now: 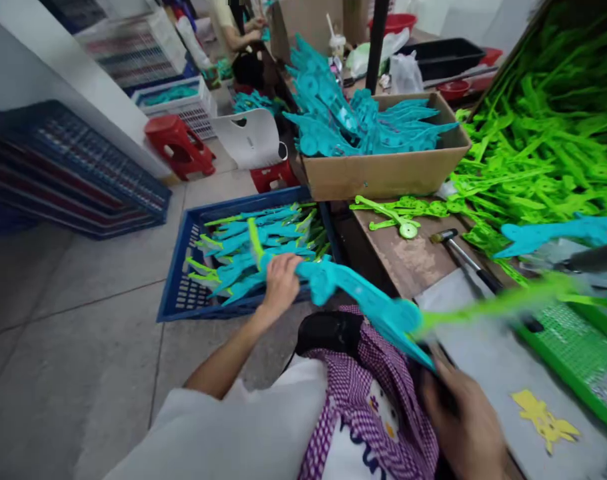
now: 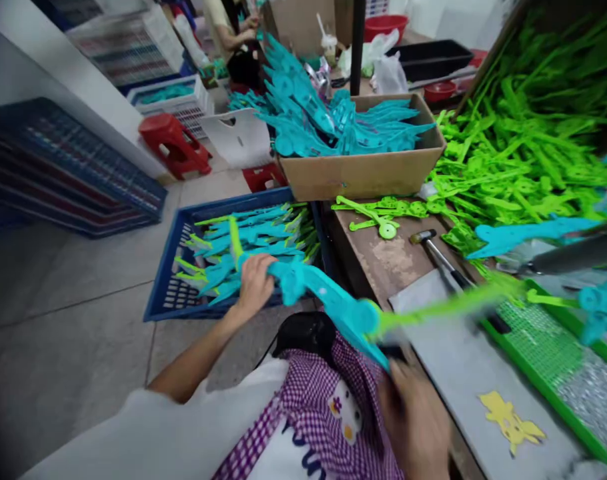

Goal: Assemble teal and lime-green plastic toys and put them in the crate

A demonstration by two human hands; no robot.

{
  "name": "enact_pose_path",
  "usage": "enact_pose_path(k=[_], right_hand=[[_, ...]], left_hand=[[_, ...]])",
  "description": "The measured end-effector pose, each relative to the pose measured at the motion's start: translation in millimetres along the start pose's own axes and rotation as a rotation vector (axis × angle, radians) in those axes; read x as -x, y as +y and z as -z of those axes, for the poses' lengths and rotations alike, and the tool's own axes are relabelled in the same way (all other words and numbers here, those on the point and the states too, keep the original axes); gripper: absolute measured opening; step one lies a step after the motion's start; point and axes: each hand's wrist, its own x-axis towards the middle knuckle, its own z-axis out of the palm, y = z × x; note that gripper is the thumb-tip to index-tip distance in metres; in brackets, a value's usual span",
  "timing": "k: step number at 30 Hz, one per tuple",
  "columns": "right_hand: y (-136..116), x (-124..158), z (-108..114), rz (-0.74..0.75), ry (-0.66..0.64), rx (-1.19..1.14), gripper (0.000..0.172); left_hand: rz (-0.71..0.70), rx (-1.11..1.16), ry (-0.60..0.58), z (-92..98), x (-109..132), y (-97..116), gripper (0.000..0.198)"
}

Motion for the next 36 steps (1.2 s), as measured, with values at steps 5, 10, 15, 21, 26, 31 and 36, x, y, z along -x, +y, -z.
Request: enact_pose_path(k=[5, 10, 15, 21, 26, 31, 36], right_hand=[[1.6, -40.8, -66.2, 0.103, -0.067, 0.046, 0.068], [6.2, -35.0, -69.8, 0.085, -0.12, 0.028, 0.064], [9.9, -32.1, -83.9, 0.037, -0.119, 0.078, 0.06], [17.4, -14.4, -87.2, -0.058, -0.072, 0.164, 0.041], [25.0, -11.4, -91.2, -0.091, -0.072, 0.222, 0.029], [30.5, -17.3, -104.1, -0.085, -0.133, 0.28, 0.029], [34.0, -11.5, -117.4, -0.107, -0.159, 0.341, 0.037]], left_hand=[[0.507, -0.316, -0.226, -9.0, 67.1, -143.6, 0.05], [0.682, -0.367, -0.416, -36.3, 70.7, -211.2, 0.06], [0.708, -0.27, -0.624, -107.7, 41.0, -229.2, 0.077], [0.746, -0.244, -0.707, -140.8, 59.8, -230.8, 0.083], [0.886, -0.325, -0.694, -145.9, 67.8, -253.5, 0.079], [0.86, -0.307, -0.731, -160.5, 75.8, -274.8, 0.08], [0.845, -0.282, -0.752, -168.4, 85.6, -288.1, 0.081]])
